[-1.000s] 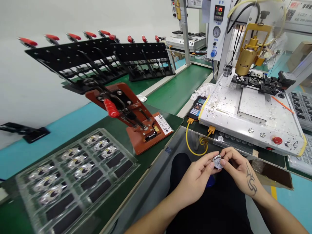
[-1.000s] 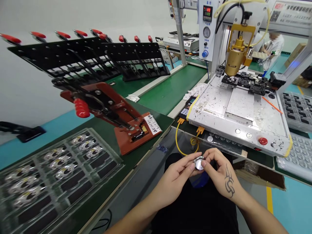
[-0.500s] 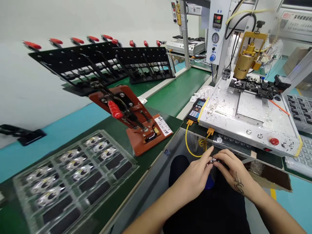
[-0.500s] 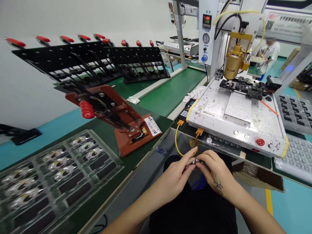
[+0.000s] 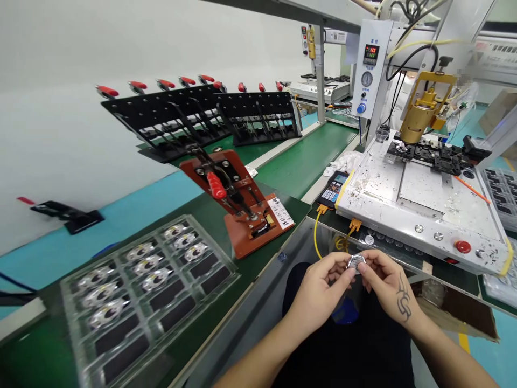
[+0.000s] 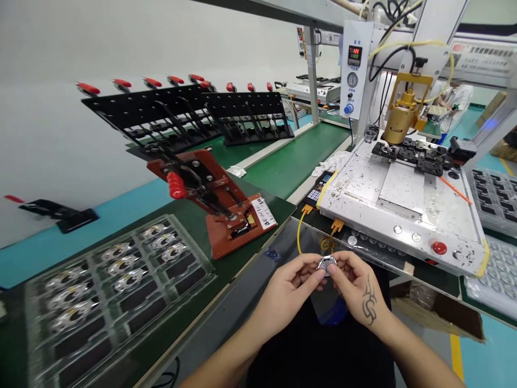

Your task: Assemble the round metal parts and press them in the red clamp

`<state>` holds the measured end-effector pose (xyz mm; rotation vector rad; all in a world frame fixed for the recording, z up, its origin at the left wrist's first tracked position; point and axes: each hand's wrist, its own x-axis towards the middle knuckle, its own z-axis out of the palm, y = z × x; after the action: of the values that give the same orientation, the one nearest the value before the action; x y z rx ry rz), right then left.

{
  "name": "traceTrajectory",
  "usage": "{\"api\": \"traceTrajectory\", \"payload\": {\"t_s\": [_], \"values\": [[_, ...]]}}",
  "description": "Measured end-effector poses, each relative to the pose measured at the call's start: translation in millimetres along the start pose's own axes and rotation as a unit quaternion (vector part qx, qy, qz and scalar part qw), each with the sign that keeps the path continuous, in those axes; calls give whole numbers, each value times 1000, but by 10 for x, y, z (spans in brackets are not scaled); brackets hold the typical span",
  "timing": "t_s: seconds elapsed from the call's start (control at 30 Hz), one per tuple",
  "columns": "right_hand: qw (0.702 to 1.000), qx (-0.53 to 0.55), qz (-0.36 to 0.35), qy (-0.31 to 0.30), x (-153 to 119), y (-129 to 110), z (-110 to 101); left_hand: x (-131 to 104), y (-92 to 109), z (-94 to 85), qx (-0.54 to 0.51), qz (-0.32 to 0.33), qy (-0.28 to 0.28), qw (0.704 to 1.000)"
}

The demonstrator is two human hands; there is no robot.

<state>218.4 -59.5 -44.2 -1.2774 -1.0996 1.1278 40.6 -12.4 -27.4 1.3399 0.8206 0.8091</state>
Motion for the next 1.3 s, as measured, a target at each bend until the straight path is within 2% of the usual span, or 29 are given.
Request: {"api": "traceTrajectory", "payload": {"t_s": [0.43, 0.63, 1.13, 1.3], "values": [[1000, -1, 14, -20, 5, -55, 41, -12, 48, -49, -16, -23, -5, 1000], [999, 7, 28, -29, 9, -50, 41, -31, 38, -37, 15, 0, 12, 1000], [1000, 7, 12, -21, -22, -109, 62, -74, 111, -28, 9, -6, 12, 1000], [999, -19, -6, -35, 11, -132, 32, -64, 73, -27, -2, -5, 14, 1000]]}}
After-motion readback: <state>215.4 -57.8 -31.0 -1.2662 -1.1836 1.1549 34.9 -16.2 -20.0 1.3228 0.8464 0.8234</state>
